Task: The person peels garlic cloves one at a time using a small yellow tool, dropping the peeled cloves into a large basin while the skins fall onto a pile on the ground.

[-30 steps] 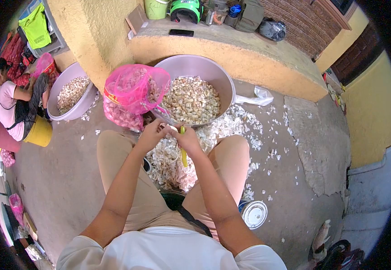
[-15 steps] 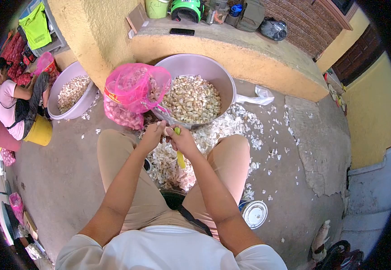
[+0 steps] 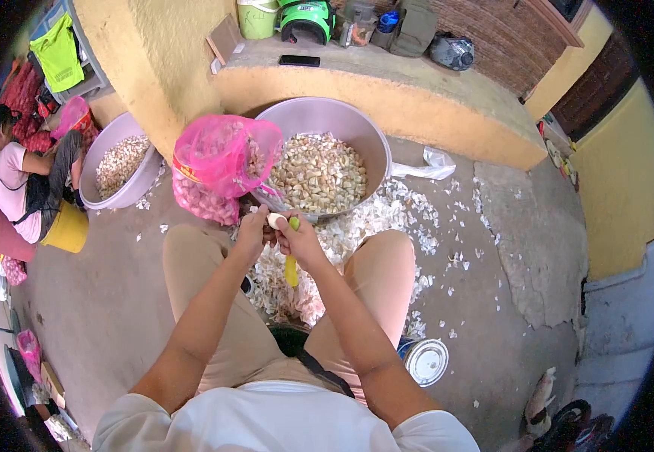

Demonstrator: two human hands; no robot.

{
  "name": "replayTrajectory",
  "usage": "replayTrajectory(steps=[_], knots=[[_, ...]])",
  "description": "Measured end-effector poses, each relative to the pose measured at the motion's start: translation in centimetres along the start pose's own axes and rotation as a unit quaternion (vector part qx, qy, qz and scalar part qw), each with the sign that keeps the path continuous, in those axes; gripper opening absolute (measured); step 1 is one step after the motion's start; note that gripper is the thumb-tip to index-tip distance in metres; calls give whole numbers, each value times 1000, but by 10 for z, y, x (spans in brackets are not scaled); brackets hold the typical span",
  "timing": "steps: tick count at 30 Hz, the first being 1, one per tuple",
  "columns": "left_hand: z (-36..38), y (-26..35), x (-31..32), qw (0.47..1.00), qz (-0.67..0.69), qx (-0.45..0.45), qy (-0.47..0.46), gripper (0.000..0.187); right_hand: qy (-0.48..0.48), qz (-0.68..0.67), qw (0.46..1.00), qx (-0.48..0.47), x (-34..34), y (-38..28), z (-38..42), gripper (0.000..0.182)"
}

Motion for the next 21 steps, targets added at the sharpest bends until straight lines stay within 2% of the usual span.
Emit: replayTrajectory(steps=[6, 9, 12, 13, 15, 18, 21], knots=[[-9, -14, -9, 991, 110, -72, -11, 36, -1, -60, 998, 30, -1, 6, 0, 20], [-7, -10, -18, 993, 96, -69, 19, 33, -30, -104, 993, 41, 4, 4, 1, 26], [3, 4, -20, 994, -21, -36, 106, 25, -48, -112, 992, 45, 5, 4, 3, 28], [-1, 15, -26, 985, -93, 60, 134, 21, -51, -110, 992, 45, 5, 4, 3, 29], [5, 38, -21, 922, -234, 247, 183, 16, -53, -88, 994, 41, 5, 2, 2, 28], [24, 55, 4, 928, -235, 280, 75, 19, -58, -41, 997, 34, -4, 4, -1, 27], [27, 51, 14, 940, -254, 224, 45, 19, -32, 12, 999, 22, -9, 2, -2, 25]])
Point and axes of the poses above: each hand's wrist, its own z-axis away from the middle knuckle, its own x-axis out of the palm, y = z × x, the point moved 10 cm from there along -z, towards the middle knuckle, and after that the axes turned 12 degrees about -x, right-handed, at the moved point
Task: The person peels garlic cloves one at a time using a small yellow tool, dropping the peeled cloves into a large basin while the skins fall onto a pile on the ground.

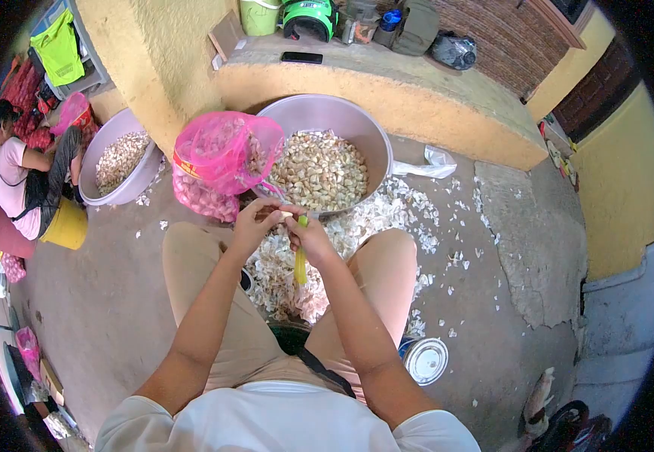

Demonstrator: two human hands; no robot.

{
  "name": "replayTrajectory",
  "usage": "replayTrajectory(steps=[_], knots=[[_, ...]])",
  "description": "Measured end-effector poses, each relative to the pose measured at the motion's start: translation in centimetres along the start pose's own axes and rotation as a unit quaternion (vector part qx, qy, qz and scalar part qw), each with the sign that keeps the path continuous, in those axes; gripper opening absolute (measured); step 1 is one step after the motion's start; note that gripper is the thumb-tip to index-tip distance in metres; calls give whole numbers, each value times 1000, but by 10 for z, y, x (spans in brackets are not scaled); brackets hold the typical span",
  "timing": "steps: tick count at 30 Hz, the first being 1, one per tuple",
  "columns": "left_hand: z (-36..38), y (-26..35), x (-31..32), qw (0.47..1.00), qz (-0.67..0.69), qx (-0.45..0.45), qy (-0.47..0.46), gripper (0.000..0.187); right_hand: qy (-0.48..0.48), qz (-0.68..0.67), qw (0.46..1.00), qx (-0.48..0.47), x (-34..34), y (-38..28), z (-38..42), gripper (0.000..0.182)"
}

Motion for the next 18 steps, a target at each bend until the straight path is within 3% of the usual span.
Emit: replayTrajectory(steps=[3, 9, 12, 16, 18], knots=[[0, -5, -2, 998, 40, -52, -8, 17, 13, 29, 999, -8, 3, -6, 2, 24], [2, -4, -12, 995, -51, -81, 41, 13, -1, 60, 998, -4, 0, -2, 1, 24], [9, 11, -14, 983, -144, -9, 114, 13, 41, 19, 998, 43, 1, -1, 7, 23], [13, 21, -2, 974, -196, 62, 92, 11, 104, -10, 984, 146, -7, 20, 16, 23], [13, 15, 8, 974, -191, 110, 58, 11, 72, -47, 988, 128, -13, 31, 6, 25]])
Point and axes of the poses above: each hand's wrist, its own z-axis away from the middle knuckle, its own x-axis out of the palm, y = z × x, the point moved 10 cm from there along -z, towards the middle knuckle, and after that the axes turned 12 degrees about -x, right-handed, at the moved point
